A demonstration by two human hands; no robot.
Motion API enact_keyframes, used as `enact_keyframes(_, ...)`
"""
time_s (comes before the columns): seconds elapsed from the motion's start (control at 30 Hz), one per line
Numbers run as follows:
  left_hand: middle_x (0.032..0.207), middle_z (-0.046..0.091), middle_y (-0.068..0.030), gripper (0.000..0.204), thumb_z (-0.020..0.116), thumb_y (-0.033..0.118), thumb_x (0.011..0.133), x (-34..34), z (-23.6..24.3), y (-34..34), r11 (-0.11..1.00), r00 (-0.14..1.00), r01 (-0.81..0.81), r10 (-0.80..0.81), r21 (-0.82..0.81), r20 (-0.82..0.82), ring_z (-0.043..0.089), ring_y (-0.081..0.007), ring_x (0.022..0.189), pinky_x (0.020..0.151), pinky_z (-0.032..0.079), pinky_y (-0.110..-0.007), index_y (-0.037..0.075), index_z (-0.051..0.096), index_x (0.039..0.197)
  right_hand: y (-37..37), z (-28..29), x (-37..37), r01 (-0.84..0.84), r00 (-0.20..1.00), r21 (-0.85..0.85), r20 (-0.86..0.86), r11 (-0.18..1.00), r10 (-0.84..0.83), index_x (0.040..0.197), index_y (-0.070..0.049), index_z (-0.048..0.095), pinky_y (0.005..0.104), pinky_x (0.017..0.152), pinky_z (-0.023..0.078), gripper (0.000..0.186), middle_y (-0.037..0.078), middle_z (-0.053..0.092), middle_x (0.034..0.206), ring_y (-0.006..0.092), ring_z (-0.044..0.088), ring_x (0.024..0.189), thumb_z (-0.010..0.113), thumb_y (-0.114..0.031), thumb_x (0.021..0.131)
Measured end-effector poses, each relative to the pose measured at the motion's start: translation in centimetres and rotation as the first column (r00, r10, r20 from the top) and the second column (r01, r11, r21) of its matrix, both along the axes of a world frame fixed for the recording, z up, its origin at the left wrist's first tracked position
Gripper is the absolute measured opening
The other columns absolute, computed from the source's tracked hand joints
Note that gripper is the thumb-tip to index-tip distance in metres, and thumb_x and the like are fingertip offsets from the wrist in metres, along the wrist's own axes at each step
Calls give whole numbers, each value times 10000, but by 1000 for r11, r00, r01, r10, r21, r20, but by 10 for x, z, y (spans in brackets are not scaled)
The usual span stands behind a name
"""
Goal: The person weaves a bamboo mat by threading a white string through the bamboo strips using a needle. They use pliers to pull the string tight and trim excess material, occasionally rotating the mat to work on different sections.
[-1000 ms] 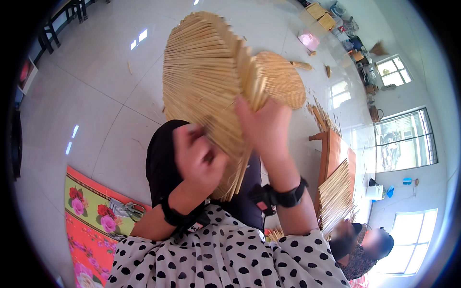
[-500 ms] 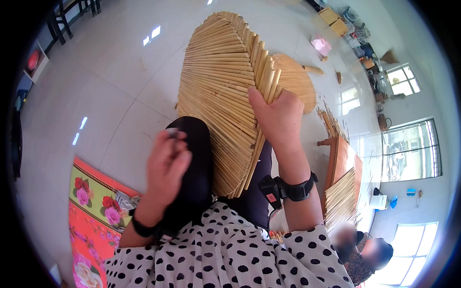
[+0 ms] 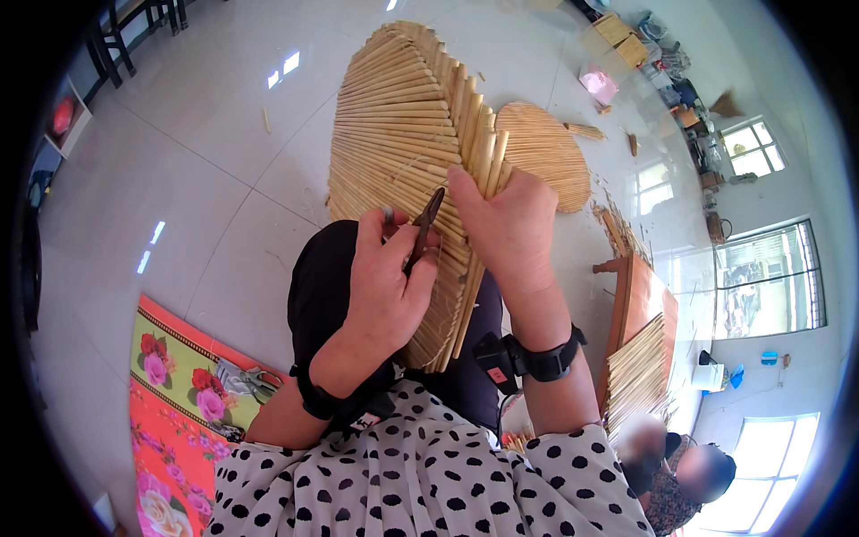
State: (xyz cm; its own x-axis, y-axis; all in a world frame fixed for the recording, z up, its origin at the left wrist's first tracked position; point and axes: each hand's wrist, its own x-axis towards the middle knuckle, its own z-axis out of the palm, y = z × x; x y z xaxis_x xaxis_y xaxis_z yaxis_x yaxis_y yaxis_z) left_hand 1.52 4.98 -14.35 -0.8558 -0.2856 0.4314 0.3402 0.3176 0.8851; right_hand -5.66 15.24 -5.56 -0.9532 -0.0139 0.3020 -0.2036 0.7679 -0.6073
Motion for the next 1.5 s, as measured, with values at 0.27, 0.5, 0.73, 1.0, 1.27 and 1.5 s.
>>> enact_keyframes(0.27, 987, 479, -188, 116, 595, 13, 783, -1, 6, 2, 1000, 1000, -15, 16, -15, 14, 528, -337, 909, 794, 457, -393, -11, 621, 893, 2, -1, 0, -20, 1000, -12, -18, 1000, 19, 748, 70, 669, 353, 534, 500, 365, 144, 615, 552, 224, 638, 517, 720, -290, 782)
enact_keyframes(0.5, 978, 482, -193, 102, 586, 14, 794, -2, 6, 4, 999, 999, -36, 36, -36, 5, 523, -345, 900, 796, 453, -402, -31, 605, 884, 0, -1, 1, -14, 1000, -19, -5, 1000, 14, 772, 65, 670, 349, 544, 502, 351, 150, 622, 570, 235, 641, 529, 717, -283, 787)
enact_keyframes(0.73, 998, 484, -212, 132, 576, 13, 800, 0, 9, 7, 998, 999, -42, 42, -44, 9, 518, -371, 897, 799, 451, -413, -46, 574, 918, -2, 2, 3, -18, 1000, -15, 8, 1000, 18, 794, 64, 669, 348, 548, 502, 337, 147, 629, 589, 223, 643, 542, 715, -270, 793)
enact_keyframes(1.0, 977, 477, -225, 166, 581, 27, 808, 0, 23, 0, 996, 999, -45, 46, -83, 14, 517, -398, 868, 757, 451, -431, -45, 530, 949, -1, 0, 4, -49, 999, -39, 4, 998, 49, 779, 65, 664, 342, 539, 498, 348, 139, 624, 579, 201, 624, 525, 725, -277, 798)
enact_keyframes(1.27, 962, 474, -219, 135, 574, 21, 802, 4, 22, 2, 995, 997, -61, 65, -84, 44, 509, -388, 875, 756, 442, -437, -36, 511, 907, -6, 4, 7, -72, 997, -33, 11, 997, 72, 778, 56, 666, 332, 529, 494, 346, 120, 622, 571, 175, 610, 512, 721, -284, 807)
enact_keyframes(1.5, 980, 481, -218, 170, 594, 64, 815, 2, 19, 2, 994, 997, -55, 59, -91, 46, 526, -390, 903, 757, 465, -447, -31, 532, 943, -5, 1, 6, -80, 997, -39, -1, 996, 80, 796, 53, 672, 336, 535, 496, 339, 124, 626, 578, 185, 614, 519, 717, -283, 810)
